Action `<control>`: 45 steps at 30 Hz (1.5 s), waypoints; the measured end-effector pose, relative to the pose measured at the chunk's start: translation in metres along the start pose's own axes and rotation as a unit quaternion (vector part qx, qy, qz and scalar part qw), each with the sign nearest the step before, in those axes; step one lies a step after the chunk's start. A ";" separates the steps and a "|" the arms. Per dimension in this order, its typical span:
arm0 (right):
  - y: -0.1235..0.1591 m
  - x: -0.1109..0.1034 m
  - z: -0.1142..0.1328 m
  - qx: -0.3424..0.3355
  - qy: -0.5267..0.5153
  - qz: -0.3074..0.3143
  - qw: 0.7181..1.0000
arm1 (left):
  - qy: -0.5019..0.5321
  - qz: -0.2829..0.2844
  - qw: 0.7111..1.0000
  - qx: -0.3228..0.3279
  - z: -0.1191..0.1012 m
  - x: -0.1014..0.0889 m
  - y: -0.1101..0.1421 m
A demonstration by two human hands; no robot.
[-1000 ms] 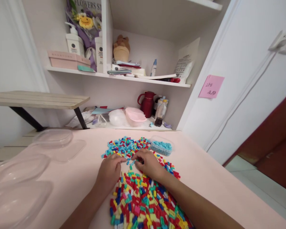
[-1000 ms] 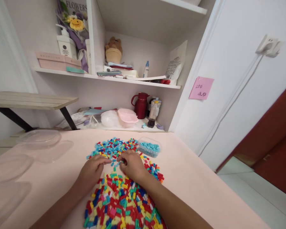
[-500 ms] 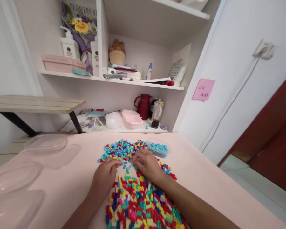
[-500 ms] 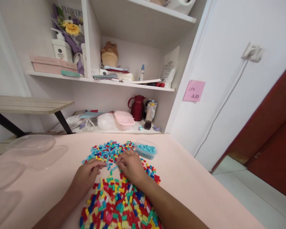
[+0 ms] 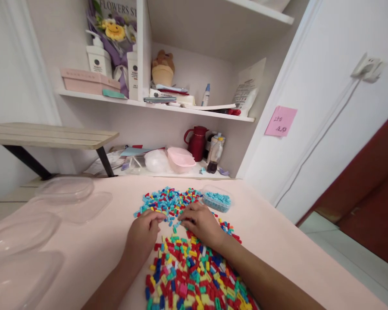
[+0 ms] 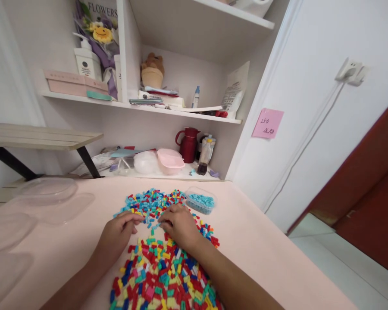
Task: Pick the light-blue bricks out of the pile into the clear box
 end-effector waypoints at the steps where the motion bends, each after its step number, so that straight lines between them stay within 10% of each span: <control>1: 0.000 0.001 -0.001 0.002 -0.008 -0.001 1.000 | 0.003 -0.003 1.000 -0.001 0.000 -0.001 0.000; 14: -0.004 -0.013 0.003 0.005 0.003 -0.043 0.999 | 0.050 -0.047 0.998 -0.013 0.003 -0.008 -0.002; 23: 0.012 -0.086 -0.056 0.113 0.096 -0.173 0.974 | 0.064 -0.064 0.995 -0.039 0.002 -0.013 -0.002; 31: 0.032 -0.100 -0.078 0.181 0.156 -0.222 0.945 | 0.069 -0.073 0.994 -0.053 0.002 -0.014 -0.003; 37: 0.012 -0.085 -0.045 0.129 0.015 -0.227 0.965 | 0.072 -0.077 0.993 -0.047 -0.001 -0.015 0.000; 45: -0.006 -0.014 0.013 -0.027 -0.057 -0.028 0.998 | 0.068 -0.038 0.996 -0.039 0.006 -0.007 -0.003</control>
Point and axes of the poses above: each hand's wrist, its own y-axis away from the middle knuckle, its own x-axis out of the palm, z = x × y, the point moved 5 cm from there along -y, towards the middle knuckle, and after that the axes turned 10 degrees about -x, right-handed, at the moved point
